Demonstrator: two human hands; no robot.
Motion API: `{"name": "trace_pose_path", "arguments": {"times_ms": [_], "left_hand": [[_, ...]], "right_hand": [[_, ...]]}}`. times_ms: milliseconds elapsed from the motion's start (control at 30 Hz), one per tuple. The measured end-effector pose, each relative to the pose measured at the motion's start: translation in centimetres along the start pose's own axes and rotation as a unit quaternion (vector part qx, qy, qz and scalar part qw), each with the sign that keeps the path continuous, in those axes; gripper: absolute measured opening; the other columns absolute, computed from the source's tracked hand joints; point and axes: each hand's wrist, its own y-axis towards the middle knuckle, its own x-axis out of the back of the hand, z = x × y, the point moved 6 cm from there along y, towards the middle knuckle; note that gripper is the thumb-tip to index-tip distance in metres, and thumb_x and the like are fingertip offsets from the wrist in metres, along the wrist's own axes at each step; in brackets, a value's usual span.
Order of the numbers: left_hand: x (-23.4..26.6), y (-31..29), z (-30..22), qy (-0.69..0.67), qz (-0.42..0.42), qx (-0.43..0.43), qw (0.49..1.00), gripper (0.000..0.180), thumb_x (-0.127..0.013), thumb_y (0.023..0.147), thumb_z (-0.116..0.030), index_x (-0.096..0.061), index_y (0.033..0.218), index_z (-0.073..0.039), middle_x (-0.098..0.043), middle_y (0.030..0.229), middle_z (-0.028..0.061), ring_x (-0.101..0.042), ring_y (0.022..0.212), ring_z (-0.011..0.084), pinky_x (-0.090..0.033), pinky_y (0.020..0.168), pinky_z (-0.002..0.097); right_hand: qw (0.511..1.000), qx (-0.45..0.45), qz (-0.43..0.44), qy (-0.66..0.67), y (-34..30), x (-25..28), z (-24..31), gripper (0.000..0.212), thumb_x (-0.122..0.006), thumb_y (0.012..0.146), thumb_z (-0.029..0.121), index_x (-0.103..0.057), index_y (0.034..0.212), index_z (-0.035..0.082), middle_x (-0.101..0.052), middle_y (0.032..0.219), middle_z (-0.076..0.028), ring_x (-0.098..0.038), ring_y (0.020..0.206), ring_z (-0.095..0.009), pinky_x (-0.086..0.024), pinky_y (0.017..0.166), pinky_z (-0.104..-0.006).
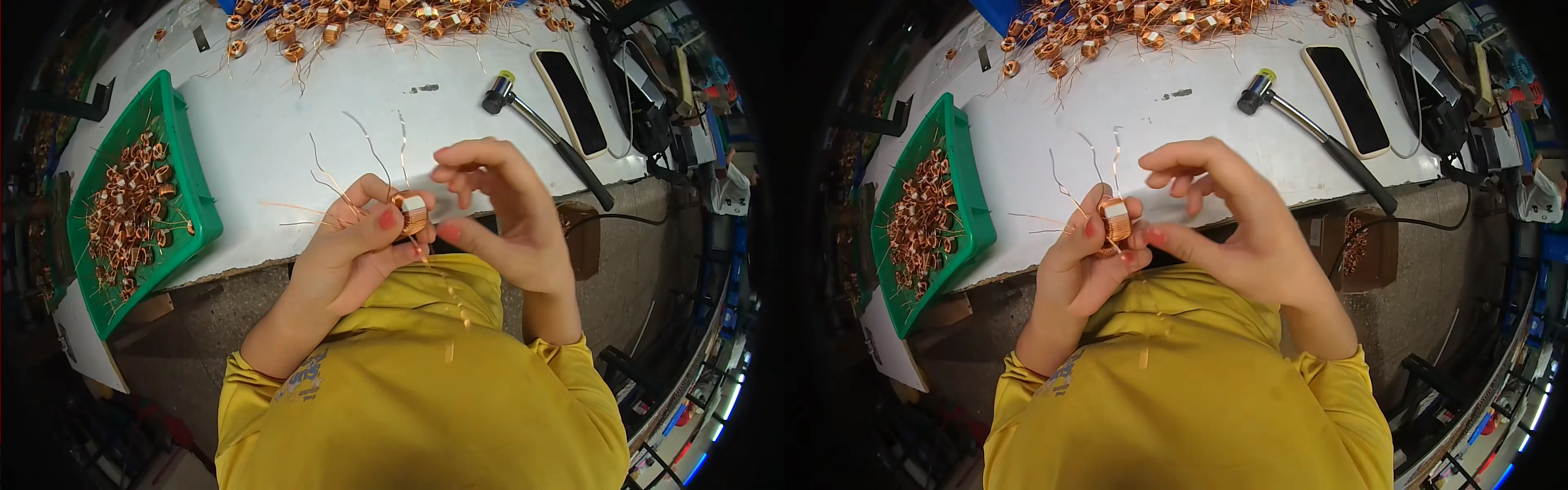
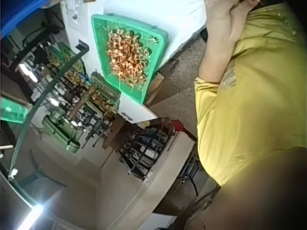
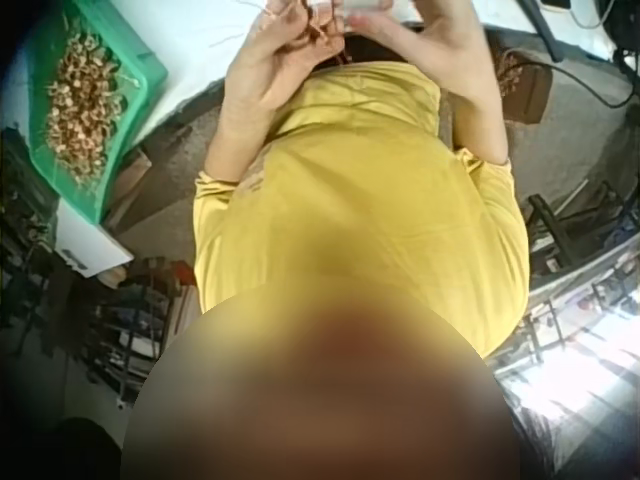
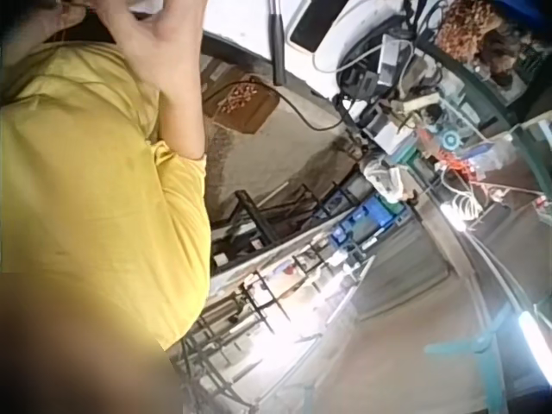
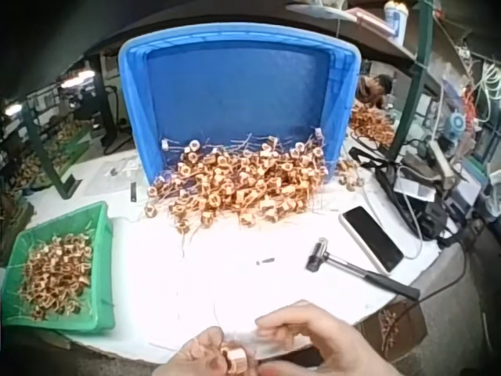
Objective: Assembling small copper wire coils into a metal armature core at a workbench.
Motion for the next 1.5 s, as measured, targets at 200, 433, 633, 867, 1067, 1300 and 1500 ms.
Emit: {"name": "trace_pose_path", "arguments": {"times_ms": [200,433,633,867,1067,1300,1500], "left_hand": [[0.3,-0.6,0.7,-0.024,-0.002,0.019,1.000,0.032,-0.066,0.076,-0.004,-0.052,0.105,-0.005,-0.058,0.103,0.0205,-0.060,0.079,0.0253,-0.051,0.062,0.0291],[1.6,-0.7,1.0,0.054,0.046,0.058,0.996,0.028,-0.069,0.072,0.000,-0.060,0.097,-0.004,-0.060,0.098,0.0237,-0.062,0.072,0.0263,-0.051,0.056,0.0266],[1.3,-0.3,1.1,0.092,0.072,0.070,0.991,0.023,-0.069,0.070,0.003,-0.064,0.092,-0.002,-0.062,0.092,0.0216,-0.062,0.067,0.0262,-0.052,0.055,0.0261],[1.5,-0.4,1.1,0.112,0.030,0.022,0.993,0.022,-0.066,0.072,0.007,-0.060,0.094,0.002,-0.063,0.091,0.0191,-0.063,0.070,0.0263,-0.055,0.061,0.0298],[0.1,-0.2,1.2,0.069,0.009,0.050,0.996,0.025,-0.066,0.072,0.008,-0.058,0.095,0.003,-0.063,0.091,0.0168,-0.063,0.072,0.0246,-0.055,0.064,0.0314],[1.2,-0.5,1.3,0.086,-0.053,0.040,0.994,0.029,-0.072,0.069,0.000,-0.058,0.094,0.002,-0.062,0.087,0.0178,-0.061,0.069,0.0235,-0.052,0.059,0.0305],[1.1,-0.6,1.4,0.128,-0.041,0.024,0.991,0.028,-0.074,0.065,0.001,-0.060,0.089,0.003,-0.062,0.080,0.0170,-0.061,0.064,0.0240,-0.052,0.057,0.0304]], "right_hand": [[0.995,0.060,-0.026,0.080,-0.4,-1.8,-1.6,0.078,-0.072,0.054,-0.010,-0.039,0.123,0.000,-0.058,0.102,-0.014,-0.052,0.085,-0.015,-0.040,0.074,-0.0238],[0.963,0.084,-0.033,0.254,-1.2,-2.3,-2.5,0.093,-0.077,0.048,-0.009,-0.030,0.128,-0.001,-0.058,0.103,-0.017,-0.054,0.081,-0.017,-0.040,0.074,-0.0244],[0.954,0.078,-0.009,0.288,-1.2,-1.9,-2.4,0.091,-0.077,0.049,-0.008,-0.031,0.127,-0.001,-0.060,0.094,-0.015,-0.053,0.075,-0.015,-0.039,0.070,-0.0220],[0.974,0.067,-0.034,0.215,-2.2,-0.8,-1.8,0.088,-0.078,0.048,-0.006,-0.034,0.124,-0.001,-0.061,0.080,-0.011,-0.050,0.070,-0.013,-0.038,0.070,-0.0218],[0.972,0.089,-0.047,0.212,-2.1,-0.6,-2.9,0.082,-0.076,0.053,-0.008,-0.036,0.125,0.001,-0.062,0.090,-0.010,-0.054,0.074,-0.014,-0.041,0.072,-0.0219],[0.991,0.075,-0.030,0.103,-1.8,-1.1,-4.4,0.093,-0.081,0.048,-0.002,-0.034,0.128,0.003,-0.062,0.102,-0.012,-0.056,0.084,-0.016,-0.041,0.080,-0.0268],[0.988,0.101,0.034,0.108,-1.3,-2.2,-3.6,0.110,-0.085,0.040,0.007,-0.027,0.133,0.003,-0.061,0.106,-0.014,-0.051,0.092,-0.016,-0.038,0.084,-0.0288]]}}
